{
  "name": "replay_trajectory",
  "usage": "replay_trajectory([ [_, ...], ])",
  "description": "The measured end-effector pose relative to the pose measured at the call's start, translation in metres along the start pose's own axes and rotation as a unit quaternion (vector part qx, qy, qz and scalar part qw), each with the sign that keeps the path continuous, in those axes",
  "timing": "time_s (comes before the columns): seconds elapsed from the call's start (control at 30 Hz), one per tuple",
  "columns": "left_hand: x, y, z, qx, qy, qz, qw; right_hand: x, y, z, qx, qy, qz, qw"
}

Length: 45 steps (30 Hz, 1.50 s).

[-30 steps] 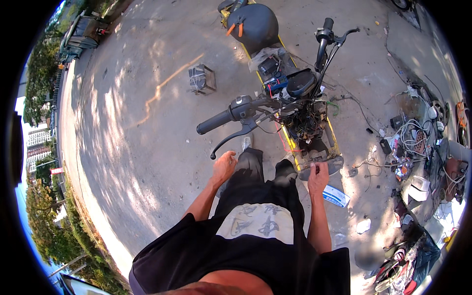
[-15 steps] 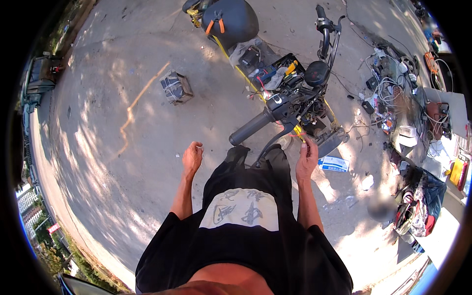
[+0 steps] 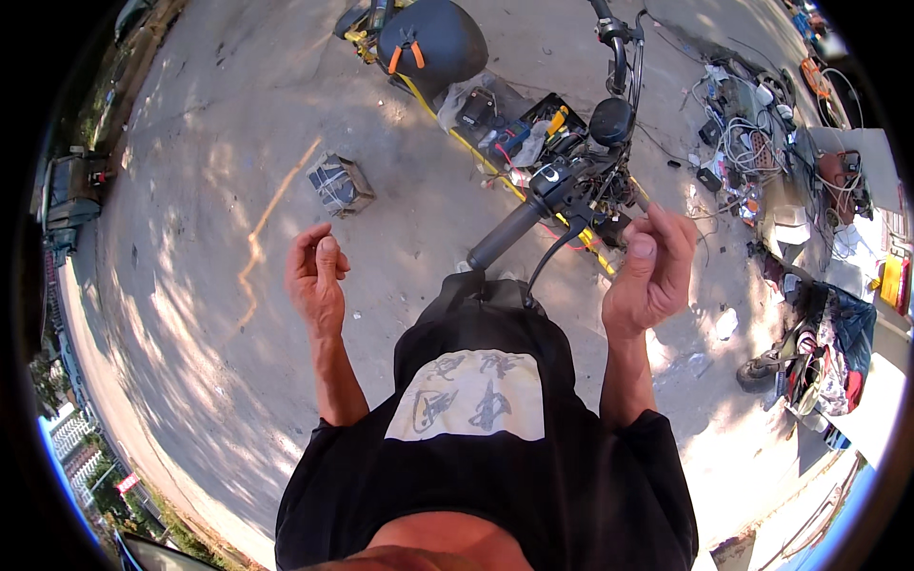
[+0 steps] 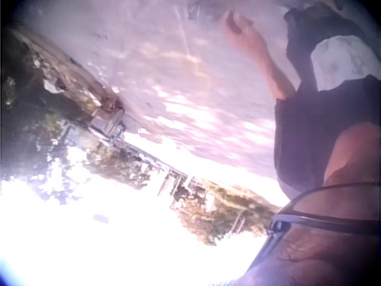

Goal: The person works on the exposed wiring of a motorcycle, handling wires and components near the handlebars and seat. They remove eyeglasses, then use electrical tape to wrap and secure wire connections.

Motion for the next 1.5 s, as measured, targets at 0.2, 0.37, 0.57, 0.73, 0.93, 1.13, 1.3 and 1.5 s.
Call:
replay_trajectory([
  [0.2, -0.211, 0.031, 0.035, 0.100, 0.159, -0.473, 0.861, 0.120, -0.054, -0.061, 0.188, -0.191, 0.079, 0.960],
  [0.37, -0.256, 0.011, 0.030, 0.139, 0.224, -0.461, 0.847, 0.144, -0.073, -0.068, 0.119, -0.213, 0.087, 0.966],
  [0.57, -0.271, -0.048, 0.022, 0.198, 0.202, -0.492, 0.824, 0.149, -0.079, -0.087, 0.004, -0.148, 0.093, 0.985],
  [0.73, -0.261, -0.118, 0.021, 0.253, 0.241, -0.481, 0.804, 0.140, -0.074, -0.129, -0.072, -0.107, 0.107, 0.986],
  [0.93, -0.259, -0.164, 0.021, 0.273, 0.263, -0.446, 0.811, 0.138, -0.074, -0.154, -0.126, -0.083, 0.102, 0.983],
  [1.13, -0.261, -0.171, 0.043, 0.213, 0.281, -0.475, 0.806, 0.162, -0.071, -0.181, -0.108, -0.063, 0.147, 0.981],
  [1.3, -0.271, -0.149, 0.074, 0.117, 0.200, -0.507, 0.830, 0.164, -0.064, -0.186, -0.093, -0.096, 0.131, 0.982],
  [1.5, -0.256, -0.137, 0.078, 0.241, 0.224, -0.497, 0.803, 0.144, -0.044, -0.209, -0.052, -0.138, 0.070, 0.987],
])
Point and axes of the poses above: each hand's wrist, its own y-axis away from the middle knuckle, its own z-axis out of the back of the hand, x = y × z, the point moved 9 cm from there along -y, towards the middle knuckle, and after that the axes turned 13 degrees about -y, right-handed, at the moved point
